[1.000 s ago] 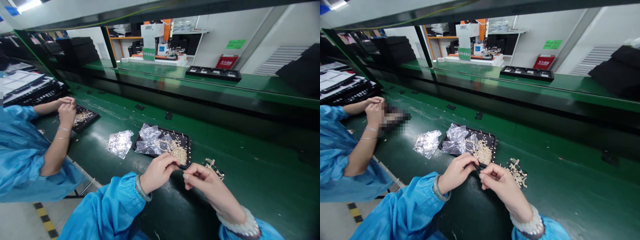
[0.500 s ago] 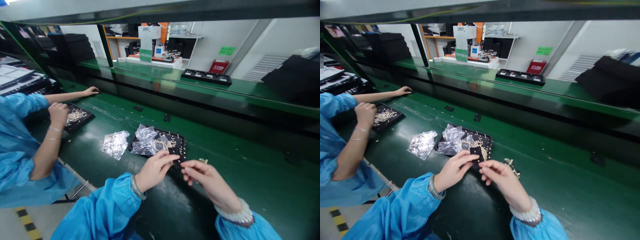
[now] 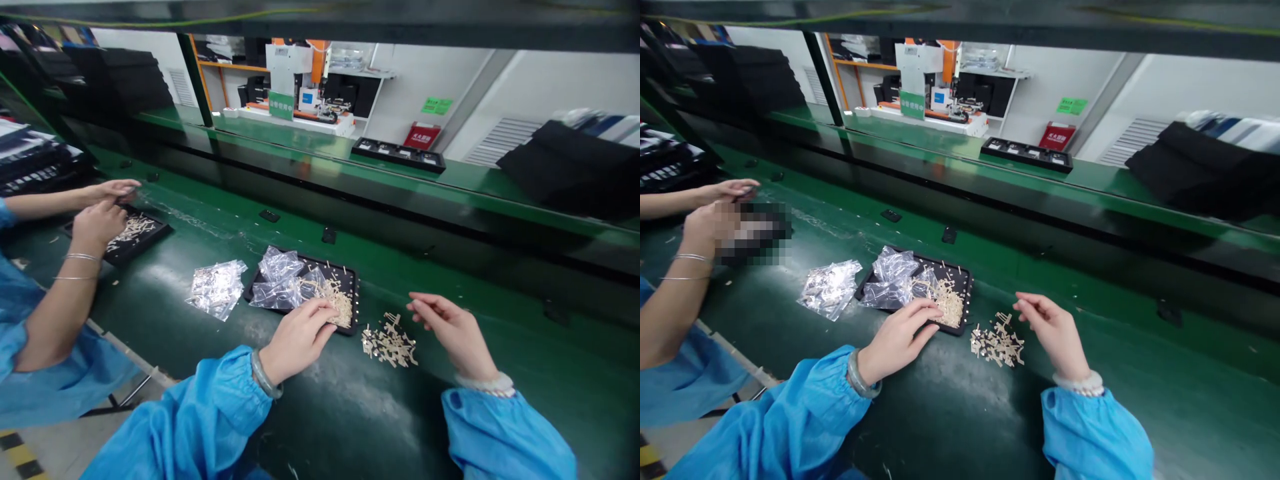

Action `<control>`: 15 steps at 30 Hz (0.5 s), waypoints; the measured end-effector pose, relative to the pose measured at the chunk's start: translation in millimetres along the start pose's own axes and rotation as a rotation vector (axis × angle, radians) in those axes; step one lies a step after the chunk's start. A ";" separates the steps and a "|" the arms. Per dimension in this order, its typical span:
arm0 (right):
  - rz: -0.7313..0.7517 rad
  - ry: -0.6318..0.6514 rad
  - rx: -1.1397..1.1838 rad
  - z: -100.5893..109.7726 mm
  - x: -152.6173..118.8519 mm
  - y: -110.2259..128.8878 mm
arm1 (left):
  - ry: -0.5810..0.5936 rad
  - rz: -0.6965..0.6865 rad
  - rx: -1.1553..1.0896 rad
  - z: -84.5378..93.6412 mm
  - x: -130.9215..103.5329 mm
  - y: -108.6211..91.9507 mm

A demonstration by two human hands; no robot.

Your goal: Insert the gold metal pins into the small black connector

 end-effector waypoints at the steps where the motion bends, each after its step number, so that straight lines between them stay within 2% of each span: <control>1: 0.021 0.022 -0.067 -1.3 -9.1 0.4 | 0.013 -0.010 -0.003 -1.3 -0.3 -1.2; 4: 0.238 0.104 -0.411 -12.2 -32.1 0.0 | 0.079 -0.059 -0.002 -7.1 -1.5 -6.7; 7: 0.427 0.119 -0.696 -23.0 -41.4 -4.3 | 0.149 -0.107 0.021 -13.3 -3.1 -11.5; 11: 0.514 0.144 -0.902 -28.7 -40.9 -7.2 | 0.158 -0.138 0.062 -17.0 -4.5 -12.4; 15: 0.534 0.102 -1.005 -29.8 -43.5 -5.3 | 0.135 -0.168 0.096 -17.8 -5.4 -11.9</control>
Point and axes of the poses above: each hand's wrist, its own x-axis towards the middle knuckle, its own z-axis out of the back of the hand, y = z × x, the point moved 3 cm from there along x, towards the middle knuckle, and after that the axes turned 11 degrees about -z, right-handed, at the moved point
